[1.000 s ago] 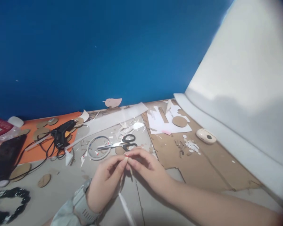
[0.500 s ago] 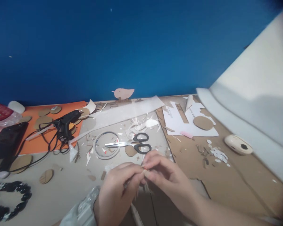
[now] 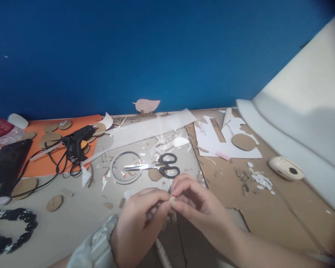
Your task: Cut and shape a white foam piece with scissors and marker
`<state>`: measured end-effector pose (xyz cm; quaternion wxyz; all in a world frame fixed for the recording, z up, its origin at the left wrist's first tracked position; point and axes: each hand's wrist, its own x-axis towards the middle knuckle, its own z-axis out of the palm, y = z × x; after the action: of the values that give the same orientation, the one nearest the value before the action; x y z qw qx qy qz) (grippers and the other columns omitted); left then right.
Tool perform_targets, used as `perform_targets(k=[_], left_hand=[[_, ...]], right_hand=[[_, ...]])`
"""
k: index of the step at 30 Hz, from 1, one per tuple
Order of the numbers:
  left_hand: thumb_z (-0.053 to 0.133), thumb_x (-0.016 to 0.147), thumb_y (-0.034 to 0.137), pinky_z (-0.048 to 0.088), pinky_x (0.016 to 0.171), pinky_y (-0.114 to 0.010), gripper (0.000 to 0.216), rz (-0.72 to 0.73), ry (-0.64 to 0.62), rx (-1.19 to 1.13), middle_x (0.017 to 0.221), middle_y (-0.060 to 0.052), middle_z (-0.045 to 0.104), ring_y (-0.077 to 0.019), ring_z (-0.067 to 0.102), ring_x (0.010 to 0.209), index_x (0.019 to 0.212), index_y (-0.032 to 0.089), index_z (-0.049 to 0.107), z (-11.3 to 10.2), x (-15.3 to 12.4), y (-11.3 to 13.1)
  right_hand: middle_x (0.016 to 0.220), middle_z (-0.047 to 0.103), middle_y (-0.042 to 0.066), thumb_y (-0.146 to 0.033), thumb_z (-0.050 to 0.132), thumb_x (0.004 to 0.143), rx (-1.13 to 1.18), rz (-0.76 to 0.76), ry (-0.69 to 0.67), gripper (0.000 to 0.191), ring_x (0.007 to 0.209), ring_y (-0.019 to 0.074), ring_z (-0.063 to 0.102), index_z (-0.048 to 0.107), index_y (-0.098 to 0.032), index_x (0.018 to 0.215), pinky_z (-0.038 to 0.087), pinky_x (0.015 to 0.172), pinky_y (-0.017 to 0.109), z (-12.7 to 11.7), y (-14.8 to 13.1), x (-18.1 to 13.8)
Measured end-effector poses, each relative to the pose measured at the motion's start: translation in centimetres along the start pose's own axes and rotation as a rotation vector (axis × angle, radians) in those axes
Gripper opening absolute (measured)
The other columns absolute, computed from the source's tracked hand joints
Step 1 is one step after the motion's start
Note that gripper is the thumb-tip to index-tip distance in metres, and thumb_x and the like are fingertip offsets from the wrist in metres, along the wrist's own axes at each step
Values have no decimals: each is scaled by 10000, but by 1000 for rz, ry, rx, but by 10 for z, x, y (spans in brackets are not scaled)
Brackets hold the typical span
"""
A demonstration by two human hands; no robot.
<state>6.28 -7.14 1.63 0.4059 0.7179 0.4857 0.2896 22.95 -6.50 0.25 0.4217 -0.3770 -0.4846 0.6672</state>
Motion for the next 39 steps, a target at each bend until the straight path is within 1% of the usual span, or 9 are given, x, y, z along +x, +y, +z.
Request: perform_targets(k=[4,7,11,14,18,21,25,28,39], left_hand=[[466,892,202,408,536,-171,197,-34,1,-110,613,25,577,-82,523,545,773,179,621,-1,0,1],[481,892,226,431,540,-144,197,-74,35,-167,636,27,597,-69,544,548,781,185,638,-1,0,1],[515,882,279,471,533,-125,172,-233,77,-313,679,22,631,-62,572,541,847,193,660,1,3,-1],[530,873,289,477,501,-123,177,-300,94,-428,656,23,632,-58,562,503,822,183,662,2,5,-3],[548,866,298,475,479,-118,180,-299,95,-537,639,30,618,-49,548,475,784,177,653,2,8,-2],[558,861,294,485,483,-124,161,-299,102,-578,654,23,618,-54,551,489,813,177,658,1,8,-3],[559,861,300,489,487,-127,168,-290,88,-603,680,10,612,-60,533,518,829,167,657,1,6,-4],[556,867,302,481,492,-114,180,-281,73,-602,674,15,597,-53,520,525,800,163,648,1,5,-4],[551,871,282,487,508,-135,158,-280,72,-666,691,11,622,-56,539,523,823,168,649,2,5,-6]], right_hand=[[954,506,-11,-172,632,845,-70,-63,31,95,834,97,575,623,-266,858,498,719,180,1,-2,-1],[972,535,-8,-135,617,838,-155,-122,64,153,923,104,576,643,-280,878,506,773,170,2,-3,-1],[1032,562,-1,-83,572,838,-290,-197,75,259,1026,101,558,659,-299,952,488,865,170,1,-3,1],[1047,584,-1,-72,540,841,-368,-252,75,299,1049,94,557,661,-305,985,479,886,163,1,-3,2],[1065,600,5,-60,500,843,-526,-311,88,342,1055,92,556,654,-296,1038,443,935,172,0,-5,1],[1056,600,12,-61,464,854,-614,-331,82,357,1038,100,560,645,-289,1061,441,934,187,-1,-6,-1],[1074,589,0,-65,435,874,-631,-351,38,410,1020,106,561,600,-337,1131,443,927,215,-2,-6,-2],[1070,587,-10,-68,420,886,-623,-324,24,417,1001,104,567,596,-362,1123,453,908,217,-3,-5,-2],[1070,567,-7,-76,407,914,-657,-310,4,420,972,109,557,551,-369,1177,457,882,226,-4,4,-3]])
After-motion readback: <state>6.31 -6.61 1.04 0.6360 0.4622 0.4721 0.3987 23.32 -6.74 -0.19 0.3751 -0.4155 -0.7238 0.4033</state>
